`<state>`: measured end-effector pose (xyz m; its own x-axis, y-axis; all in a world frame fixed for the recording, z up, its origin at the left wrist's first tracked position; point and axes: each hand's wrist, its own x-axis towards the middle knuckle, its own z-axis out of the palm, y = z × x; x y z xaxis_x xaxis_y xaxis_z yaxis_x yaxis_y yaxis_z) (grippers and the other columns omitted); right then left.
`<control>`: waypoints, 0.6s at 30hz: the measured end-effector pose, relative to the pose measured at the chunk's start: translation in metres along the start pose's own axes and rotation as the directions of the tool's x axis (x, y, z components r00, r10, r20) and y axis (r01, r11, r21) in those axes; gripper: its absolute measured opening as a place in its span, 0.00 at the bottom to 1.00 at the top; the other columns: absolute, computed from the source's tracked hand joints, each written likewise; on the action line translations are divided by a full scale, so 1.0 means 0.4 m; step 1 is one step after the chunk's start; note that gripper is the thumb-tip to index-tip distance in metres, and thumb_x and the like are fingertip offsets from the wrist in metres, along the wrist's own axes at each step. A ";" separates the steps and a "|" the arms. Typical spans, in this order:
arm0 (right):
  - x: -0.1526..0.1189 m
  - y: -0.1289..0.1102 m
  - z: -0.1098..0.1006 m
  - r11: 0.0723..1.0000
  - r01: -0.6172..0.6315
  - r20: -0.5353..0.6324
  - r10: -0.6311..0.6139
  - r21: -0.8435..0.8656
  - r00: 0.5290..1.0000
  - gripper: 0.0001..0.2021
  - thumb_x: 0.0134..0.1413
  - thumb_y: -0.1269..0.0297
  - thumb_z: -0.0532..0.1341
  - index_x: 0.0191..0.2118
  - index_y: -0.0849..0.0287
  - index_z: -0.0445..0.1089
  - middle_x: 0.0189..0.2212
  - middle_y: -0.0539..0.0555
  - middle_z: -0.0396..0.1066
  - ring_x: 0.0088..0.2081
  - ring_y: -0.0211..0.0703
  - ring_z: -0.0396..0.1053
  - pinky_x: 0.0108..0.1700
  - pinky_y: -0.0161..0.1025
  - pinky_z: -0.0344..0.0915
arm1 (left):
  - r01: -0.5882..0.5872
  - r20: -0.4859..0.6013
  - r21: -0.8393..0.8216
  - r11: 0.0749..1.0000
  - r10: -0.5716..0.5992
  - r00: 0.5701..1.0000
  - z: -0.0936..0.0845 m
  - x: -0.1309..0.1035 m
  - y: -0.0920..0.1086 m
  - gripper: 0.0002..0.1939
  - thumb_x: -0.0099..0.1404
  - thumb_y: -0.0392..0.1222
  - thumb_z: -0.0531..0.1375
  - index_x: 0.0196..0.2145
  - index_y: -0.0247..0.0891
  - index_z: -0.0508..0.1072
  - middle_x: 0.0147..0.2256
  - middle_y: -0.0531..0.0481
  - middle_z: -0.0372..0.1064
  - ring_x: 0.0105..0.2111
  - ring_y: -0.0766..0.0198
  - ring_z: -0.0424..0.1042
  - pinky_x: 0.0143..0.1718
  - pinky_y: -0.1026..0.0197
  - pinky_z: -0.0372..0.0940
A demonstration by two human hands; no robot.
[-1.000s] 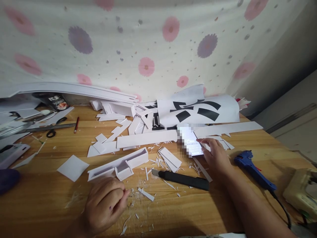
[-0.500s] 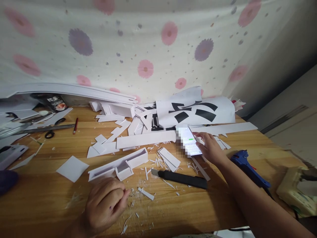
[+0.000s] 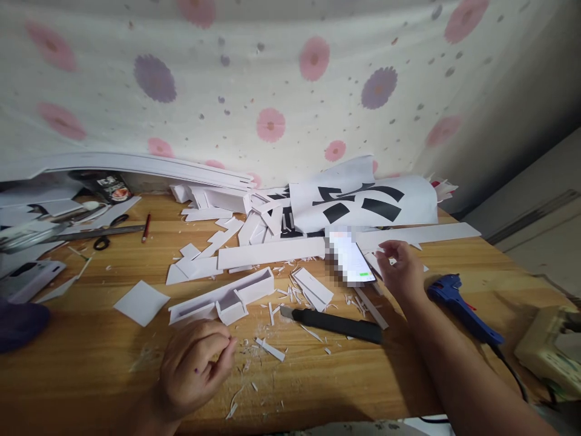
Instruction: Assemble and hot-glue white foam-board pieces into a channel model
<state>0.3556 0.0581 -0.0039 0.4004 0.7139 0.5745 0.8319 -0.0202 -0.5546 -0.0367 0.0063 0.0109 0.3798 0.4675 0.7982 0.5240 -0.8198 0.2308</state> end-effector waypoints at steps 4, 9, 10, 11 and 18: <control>-0.001 0.010 0.001 0.996 -0.057 -0.032 0.059 0.064 0.998 0.09 0.48 0.58 0.59 0.34 0.57 0.69 0.31 0.56 0.73 0.30 0.47 0.71 0.35 0.46 0.68 | -0.013 -0.009 0.048 0.999 0.013 1.000 -0.001 0.001 0.002 0.08 0.59 0.27 0.60 0.30 0.37 0.66 0.25 0.53 0.72 0.25 0.69 0.72 0.32 0.66 0.67; -0.006 0.009 -0.002 0.988 -0.083 -0.024 0.087 0.127 0.996 0.12 0.49 0.56 0.61 0.37 0.58 0.72 0.29 0.56 0.74 0.30 0.47 0.72 0.36 0.46 0.69 | -0.046 -0.004 0.133 0.990 0.047 0.999 -0.007 0.005 0.007 0.05 0.61 0.30 0.60 0.31 0.37 0.69 0.24 0.53 0.72 0.24 0.67 0.72 0.31 0.65 0.67; -0.006 0.009 -0.004 0.987 -0.087 -0.028 0.091 0.134 0.995 0.13 0.49 0.55 0.61 0.37 0.58 0.72 0.29 0.56 0.74 0.30 0.47 0.72 0.36 0.46 0.70 | -0.056 -0.007 0.158 0.986 0.058 0.998 -0.009 0.005 0.006 0.04 0.62 0.30 0.59 0.32 0.37 0.69 0.23 0.53 0.72 0.24 0.67 0.72 0.31 0.65 0.67; -0.005 0.009 -0.005 0.986 -0.091 -0.034 0.096 0.138 0.995 0.13 0.49 0.55 0.61 0.37 0.58 0.72 0.29 0.56 0.74 0.31 0.48 0.72 0.37 0.47 0.70 | -0.063 -0.014 0.186 0.981 0.066 0.998 -0.012 0.004 0.005 0.04 0.62 0.30 0.59 0.32 0.37 0.70 0.23 0.54 0.72 0.24 0.67 0.72 0.31 0.66 0.67; 0.003 0.007 -0.019 0.979 -0.122 -0.065 0.134 0.161 0.989 0.17 0.47 0.53 0.62 0.39 0.59 0.74 0.29 0.56 0.75 0.30 0.48 0.73 0.37 0.47 0.70 | -0.004 0.071 0.369 0.930 -0.024 0.997 -0.084 -0.004 -0.016 0.07 0.65 0.36 0.56 0.28 0.39 0.70 0.21 0.55 0.72 0.20 0.68 0.71 0.27 0.66 0.64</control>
<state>0.3614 0.0536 -0.0004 0.5325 0.6575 0.5331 0.7039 0.0058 -0.7103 -0.0661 -0.0004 0.0267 0.4201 0.5093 0.7511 0.7667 -0.6420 0.0066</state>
